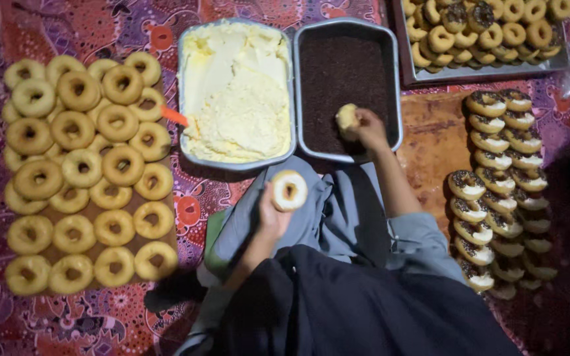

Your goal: The person sits on a patterned mat and decorates donuts by dipping them into a white creamy substance and then into a dark granular topping. They place the finished donuts on a wooden board. Later, they use a grater to sprinkle a white substance over the arranged donuts.

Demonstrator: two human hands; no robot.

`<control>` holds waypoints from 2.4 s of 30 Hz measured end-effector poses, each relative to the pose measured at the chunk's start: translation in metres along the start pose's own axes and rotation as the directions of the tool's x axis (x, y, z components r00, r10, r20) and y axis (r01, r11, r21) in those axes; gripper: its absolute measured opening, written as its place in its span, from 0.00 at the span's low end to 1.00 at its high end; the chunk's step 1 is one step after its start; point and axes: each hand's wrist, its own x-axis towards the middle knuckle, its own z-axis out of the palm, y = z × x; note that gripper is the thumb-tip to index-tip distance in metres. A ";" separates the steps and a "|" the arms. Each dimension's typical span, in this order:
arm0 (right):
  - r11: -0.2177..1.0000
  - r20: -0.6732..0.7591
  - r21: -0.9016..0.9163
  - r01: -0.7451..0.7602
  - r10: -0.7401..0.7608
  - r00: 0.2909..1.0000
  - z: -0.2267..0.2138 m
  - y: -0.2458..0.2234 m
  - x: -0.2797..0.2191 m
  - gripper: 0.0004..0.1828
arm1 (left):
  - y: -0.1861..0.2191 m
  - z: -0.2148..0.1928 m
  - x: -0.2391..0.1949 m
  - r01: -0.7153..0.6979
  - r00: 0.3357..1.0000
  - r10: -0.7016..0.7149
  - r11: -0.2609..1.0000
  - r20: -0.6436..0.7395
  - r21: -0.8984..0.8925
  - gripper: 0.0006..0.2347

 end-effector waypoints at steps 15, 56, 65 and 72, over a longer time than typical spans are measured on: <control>0.259 0.095 0.957 -0.131 0.147 0.985 -0.119 0.037 -0.099 0.29 | -0.001 -0.025 0.004 -0.015 1.000 0.011 0.986 0.023 0.164 0.26; 0.945 0.035 -0.327 0.017 -0.006 0.999 -0.010 -0.020 -0.027 0.21 | 0.021 0.047 -0.001 0.470 0.834 -0.477 0.878 0.277 0.096 0.19; 0.419 0.159 0.859 -0.293 0.327 0.932 -0.112 0.069 -0.063 0.17 | 0.030 0.041 -0.007 0.416 0.864 -0.418 0.907 0.279 0.069 0.20; 0.568 -0.411 0.821 0.060 0.514 0.753 -0.252 0.143 -0.075 0.22 | 0.108 -0.044 -0.037 -0.150 0.960 0.163 0.986 -0.227 0.074 0.18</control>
